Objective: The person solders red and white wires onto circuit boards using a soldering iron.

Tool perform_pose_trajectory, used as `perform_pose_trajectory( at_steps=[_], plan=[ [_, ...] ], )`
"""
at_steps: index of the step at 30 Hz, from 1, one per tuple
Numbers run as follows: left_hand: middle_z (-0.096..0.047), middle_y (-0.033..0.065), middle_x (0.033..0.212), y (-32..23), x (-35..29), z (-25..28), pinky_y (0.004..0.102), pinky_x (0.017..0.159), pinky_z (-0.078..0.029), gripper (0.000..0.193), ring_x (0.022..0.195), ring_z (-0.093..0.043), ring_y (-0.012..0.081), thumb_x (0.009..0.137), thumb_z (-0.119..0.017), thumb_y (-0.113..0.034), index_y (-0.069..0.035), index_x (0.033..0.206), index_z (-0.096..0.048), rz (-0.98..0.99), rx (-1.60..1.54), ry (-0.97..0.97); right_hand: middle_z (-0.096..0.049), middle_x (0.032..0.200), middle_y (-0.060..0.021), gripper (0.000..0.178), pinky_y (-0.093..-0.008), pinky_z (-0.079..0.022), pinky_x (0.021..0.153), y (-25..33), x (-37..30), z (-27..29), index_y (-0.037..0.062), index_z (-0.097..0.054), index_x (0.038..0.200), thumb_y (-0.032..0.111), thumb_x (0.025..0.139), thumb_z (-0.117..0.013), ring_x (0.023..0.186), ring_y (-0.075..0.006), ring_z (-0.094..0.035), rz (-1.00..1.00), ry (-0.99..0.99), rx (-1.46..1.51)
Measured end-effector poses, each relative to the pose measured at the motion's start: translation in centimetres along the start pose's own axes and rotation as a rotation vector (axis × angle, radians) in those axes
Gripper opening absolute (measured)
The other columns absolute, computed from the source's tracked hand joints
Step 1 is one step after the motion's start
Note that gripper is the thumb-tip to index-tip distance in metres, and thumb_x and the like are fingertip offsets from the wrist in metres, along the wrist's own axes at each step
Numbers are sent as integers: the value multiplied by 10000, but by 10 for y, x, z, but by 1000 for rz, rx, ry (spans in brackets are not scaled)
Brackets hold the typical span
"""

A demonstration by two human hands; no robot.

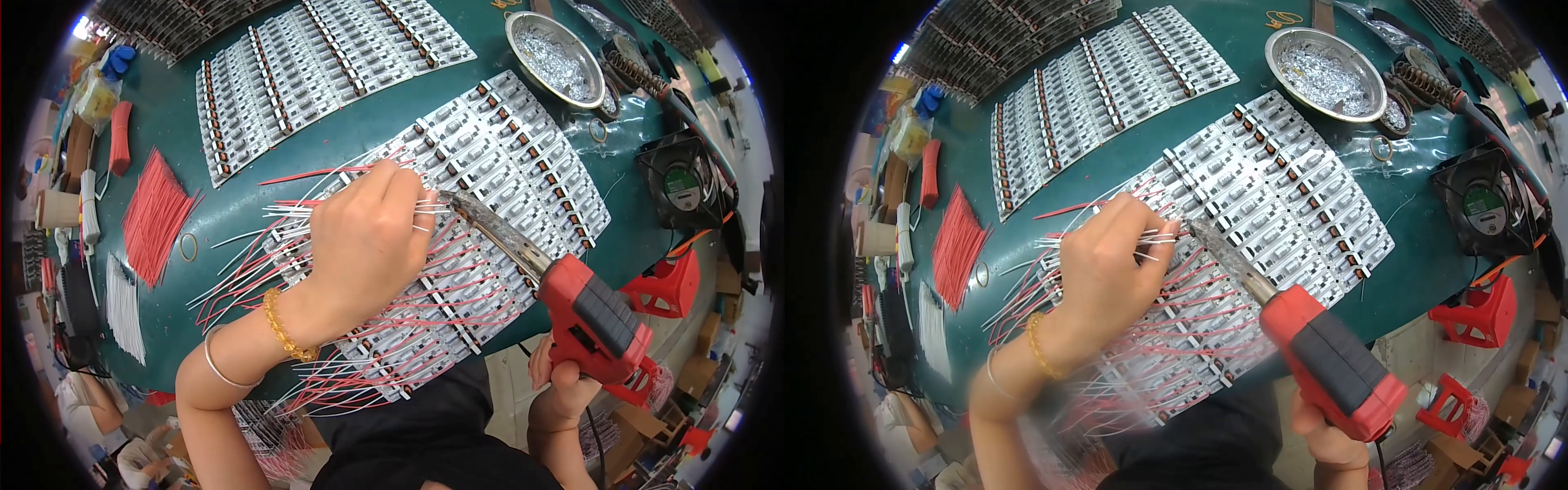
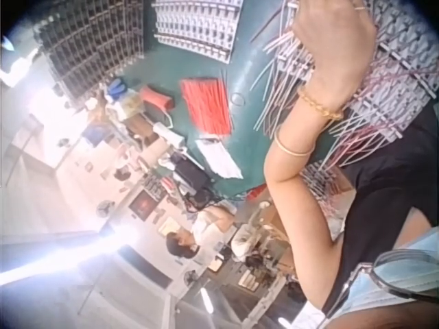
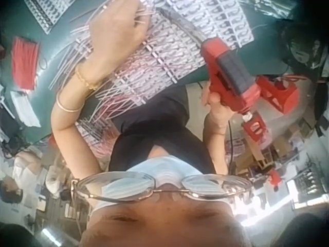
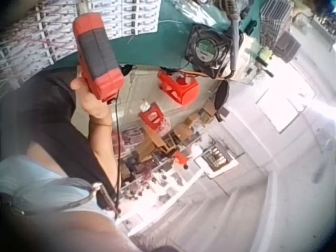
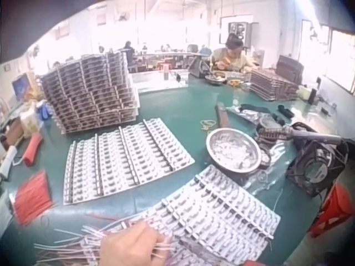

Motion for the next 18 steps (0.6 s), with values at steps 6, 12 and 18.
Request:
perform_pose_trajectory(
  at_steps=[6, 12, 18],
  plan=[
    [-487, 91, 675, 0, -1, -1, 362, 466, -411, 192, 561, -540, 255, 795, -609, -127, -39, 688, -477, -14, 12, 4, -412, 434, -1, 798, -212, -322, 347, 16, 5, -16, -141, -468, 1057, 519, 688, -721, 327, -93, -389, -28, -34, 174],
    [-515, 74, 641, -2, 0, 3, 351, 452, -378, 161, 511, -523, 236, 765, -669, -106, -45, 694, -538, -16, 12, -47, -407, 430, 4, 830, -212, -319, 345, -1, -2, -1, -159, -458, 1100, 521, 695, -709, 325, -90, -384, 61, -16, 105],
    [-520, 87, 661, -1, -2, 2, 349, 464, -379, 161, 528, -522, 233, 768, -667, -90, -30, 698, -535, -4, -8, -30, -401, 427, 4, 856, -215, -323, 347, 15, 2, -13, -154, -433, 1121, 553, 707, -681, 321, -90, -379, 35, -1, 181]
  ],
)
Point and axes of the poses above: each hand's wrist, its own x-axis towards the middle knuckle, its own z-axis out of the back of the hand, y = z × x, the point moved 7 cm from there along x, towards the middle knuckle
